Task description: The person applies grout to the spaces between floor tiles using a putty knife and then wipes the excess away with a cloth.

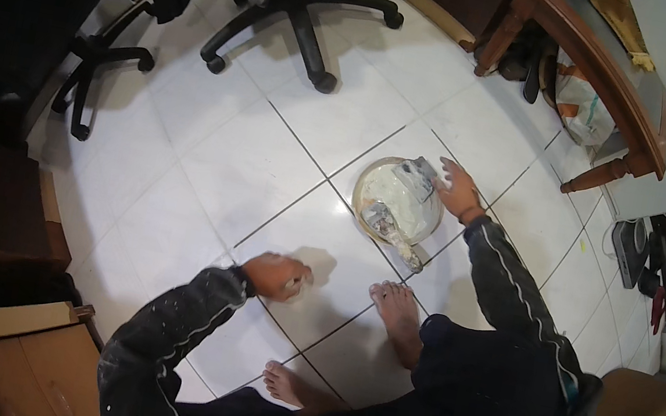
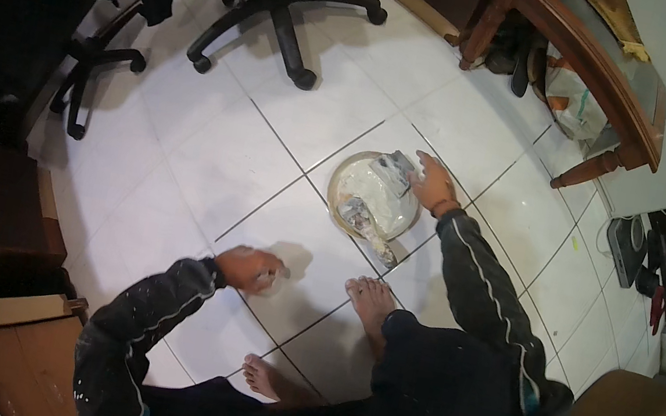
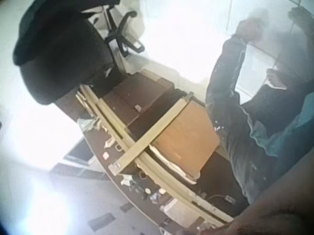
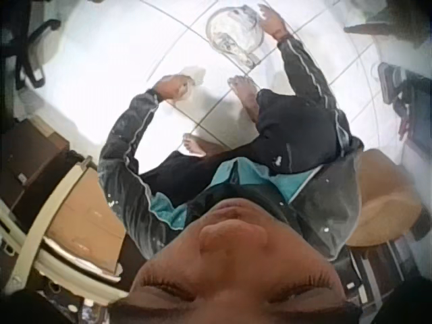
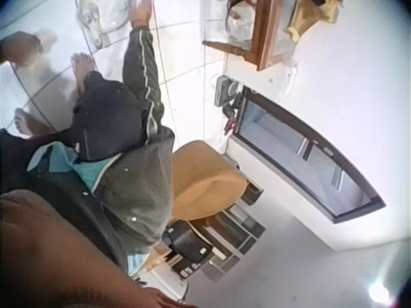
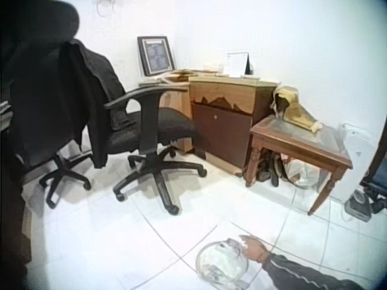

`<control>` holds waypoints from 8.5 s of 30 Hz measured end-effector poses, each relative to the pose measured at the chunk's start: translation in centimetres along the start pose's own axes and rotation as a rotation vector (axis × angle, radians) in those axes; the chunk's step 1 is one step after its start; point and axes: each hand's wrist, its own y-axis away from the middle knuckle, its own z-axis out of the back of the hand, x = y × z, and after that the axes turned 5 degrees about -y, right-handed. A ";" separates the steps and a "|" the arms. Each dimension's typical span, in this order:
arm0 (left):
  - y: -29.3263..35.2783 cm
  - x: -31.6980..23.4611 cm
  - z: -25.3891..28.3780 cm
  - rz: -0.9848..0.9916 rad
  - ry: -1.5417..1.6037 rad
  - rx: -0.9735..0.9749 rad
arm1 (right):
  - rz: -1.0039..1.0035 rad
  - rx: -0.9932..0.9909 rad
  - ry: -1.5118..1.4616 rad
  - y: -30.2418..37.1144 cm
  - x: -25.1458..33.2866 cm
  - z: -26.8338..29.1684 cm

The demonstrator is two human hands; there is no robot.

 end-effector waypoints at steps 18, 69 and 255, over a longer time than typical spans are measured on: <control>-16.0 -4.7 -3.6 0.467 1.121 -0.589 | 0.117 0.254 0.211 2.1 4.1 -2.3; 19.9 -21.2 -23.1 1.249 1.123 -0.988 | 0.601 0.746 -0.268 -25.1 21.8 -20.9; 11.5 -14.6 -19.1 0.858 1.358 -0.875 | 0.805 0.679 0.280 -7.4 8.1 -11.2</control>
